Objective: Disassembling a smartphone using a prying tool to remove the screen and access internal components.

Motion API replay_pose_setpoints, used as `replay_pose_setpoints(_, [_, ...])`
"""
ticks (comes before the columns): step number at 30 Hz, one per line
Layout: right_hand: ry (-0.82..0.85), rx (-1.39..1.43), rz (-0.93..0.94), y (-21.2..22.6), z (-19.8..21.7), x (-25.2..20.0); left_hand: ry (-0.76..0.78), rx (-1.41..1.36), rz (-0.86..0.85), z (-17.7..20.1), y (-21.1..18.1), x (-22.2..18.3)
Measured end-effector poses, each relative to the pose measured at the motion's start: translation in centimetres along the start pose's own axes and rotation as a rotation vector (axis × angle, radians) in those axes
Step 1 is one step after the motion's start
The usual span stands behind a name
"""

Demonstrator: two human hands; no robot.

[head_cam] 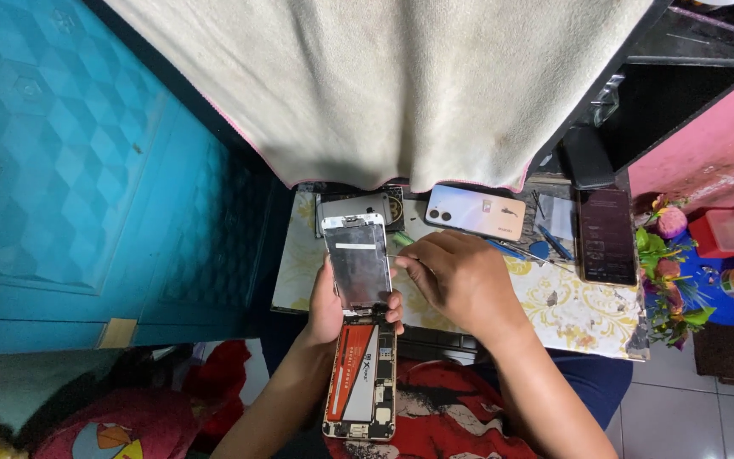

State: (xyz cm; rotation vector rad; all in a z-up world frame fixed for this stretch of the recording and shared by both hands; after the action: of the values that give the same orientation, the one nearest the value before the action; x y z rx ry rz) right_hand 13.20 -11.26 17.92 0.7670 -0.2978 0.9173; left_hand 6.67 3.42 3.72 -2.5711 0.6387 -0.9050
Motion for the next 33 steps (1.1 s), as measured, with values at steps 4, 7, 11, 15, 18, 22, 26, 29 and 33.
replay_pose_setpoints(4, [-0.002,0.049,-0.036,0.6,0.2,0.3,-0.027,-0.03,-0.015,-1.8,-0.3,1.0])
replay_pose_setpoints(7, [-0.019,0.006,0.017,0.1,-0.1,-0.1,-0.089,-0.019,-0.024,-2.3,-0.3,1.0])
replay_pose_setpoints(11, [0.003,-0.008,-0.009,0.1,-0.3,-0.1,-0.193,-0.079,-0.047,-1.4,0.6,-0.3])
replay_pose_setpoints(15, [0.013,-0.024,-0.004,0.3,-0.1,0.1,-0.271,-0.078,-0.088,-1.5,0.9,-0.9])
replay_pose_setpoints(18, [0.055,0.028,-0.071,0.5,0.3,0.2,-0.302,-0.087,-0.05,-1.3,1.3,-0.9])
replay_pose_setpoints(22, [0.008,0.025,-0.025,0.0,-0.3,-0.3,-0.325,-0.104,-0.062,-0.1,1.5,-1.7])
replay_pose_setpoints(26, [0.016,0.012,-0.032,-0.1,-0.7,-0.4,-0.374,-0.119,-0.039,-0.1,1.4,-1.9])
replay_pose_setpoints(29, [0.009,0.028,-0.024,0.3,-0.6,-0.1,-0.442,-0.126,-0.06,-0.3,1.7,-2.1])
replay_pose_setpoints(33, [0.016,0.048,-0.032,0.3,-0.5,0.2,-0.312,-0.096,-0.019,-0.7,0.8,-1.6])
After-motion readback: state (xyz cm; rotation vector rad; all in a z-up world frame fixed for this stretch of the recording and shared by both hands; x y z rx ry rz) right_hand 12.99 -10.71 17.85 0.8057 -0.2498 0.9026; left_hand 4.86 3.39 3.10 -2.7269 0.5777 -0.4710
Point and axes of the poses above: each hand's wrist, its own x-axis towards the middle knuckle, its own z-axis out of the back of the hand, y = z × x, the point moved 5 cm from there along x, towards the middle knuckle
